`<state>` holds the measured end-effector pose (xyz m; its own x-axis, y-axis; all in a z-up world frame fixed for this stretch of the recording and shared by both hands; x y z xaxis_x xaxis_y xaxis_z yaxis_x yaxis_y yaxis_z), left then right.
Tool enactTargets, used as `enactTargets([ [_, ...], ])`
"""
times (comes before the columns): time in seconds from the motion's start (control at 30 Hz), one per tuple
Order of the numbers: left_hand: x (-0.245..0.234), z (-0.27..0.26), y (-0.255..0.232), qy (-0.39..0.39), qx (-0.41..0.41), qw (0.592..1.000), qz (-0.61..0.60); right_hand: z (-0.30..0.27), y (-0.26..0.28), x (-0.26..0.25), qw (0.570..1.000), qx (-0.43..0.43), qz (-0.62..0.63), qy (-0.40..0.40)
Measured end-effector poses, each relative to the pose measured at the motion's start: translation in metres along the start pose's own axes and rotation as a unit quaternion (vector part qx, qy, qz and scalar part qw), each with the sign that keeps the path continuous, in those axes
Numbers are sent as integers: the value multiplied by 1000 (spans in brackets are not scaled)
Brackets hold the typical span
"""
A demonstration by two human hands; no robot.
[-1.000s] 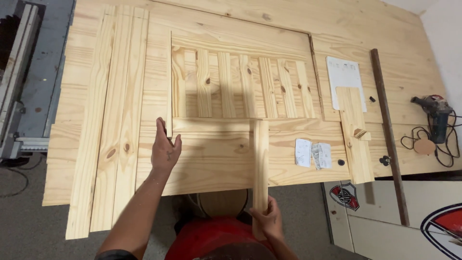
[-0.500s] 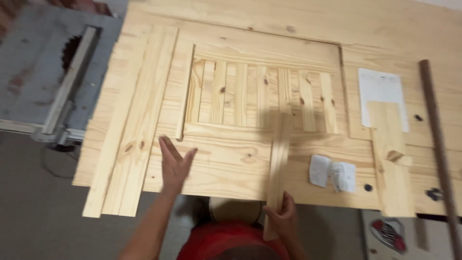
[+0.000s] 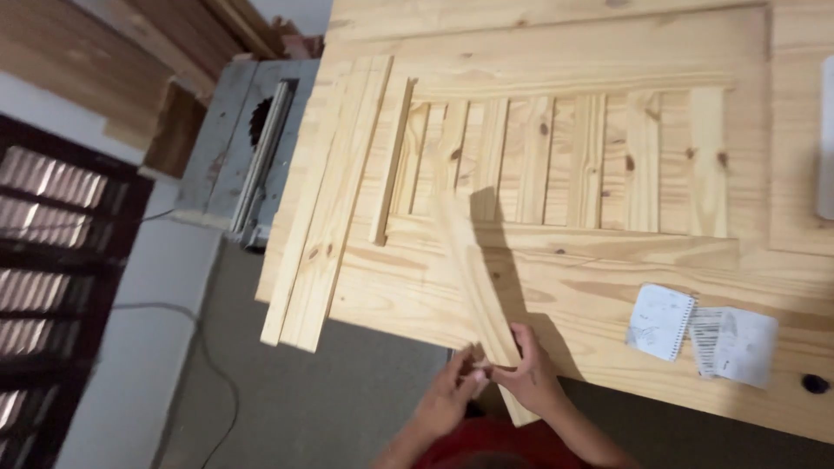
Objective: Cutting wooden boards with a miter saw and then laying out the pieces on a workbench to assemble a frame or panel.
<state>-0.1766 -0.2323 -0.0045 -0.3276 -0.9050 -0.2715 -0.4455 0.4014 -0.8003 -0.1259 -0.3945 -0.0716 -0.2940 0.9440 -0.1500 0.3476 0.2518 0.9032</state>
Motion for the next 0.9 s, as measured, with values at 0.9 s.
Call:
enactTargets([
  [0.9,-235,190,-56,-298,215,881,297,-35,1,-3,984,83,-58,-144],
])
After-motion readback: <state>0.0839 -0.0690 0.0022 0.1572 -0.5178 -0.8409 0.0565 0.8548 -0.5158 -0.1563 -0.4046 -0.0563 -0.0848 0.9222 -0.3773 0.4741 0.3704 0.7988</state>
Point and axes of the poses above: each hand's wrist, its own z-axis towards the middle knuckle, its own x-axis out of the palm, y = z × x, the point moved 6 cm from there along z, towards the middle knuckle, and after that the axes turned 1 degree about y, right-handed, at the moved point
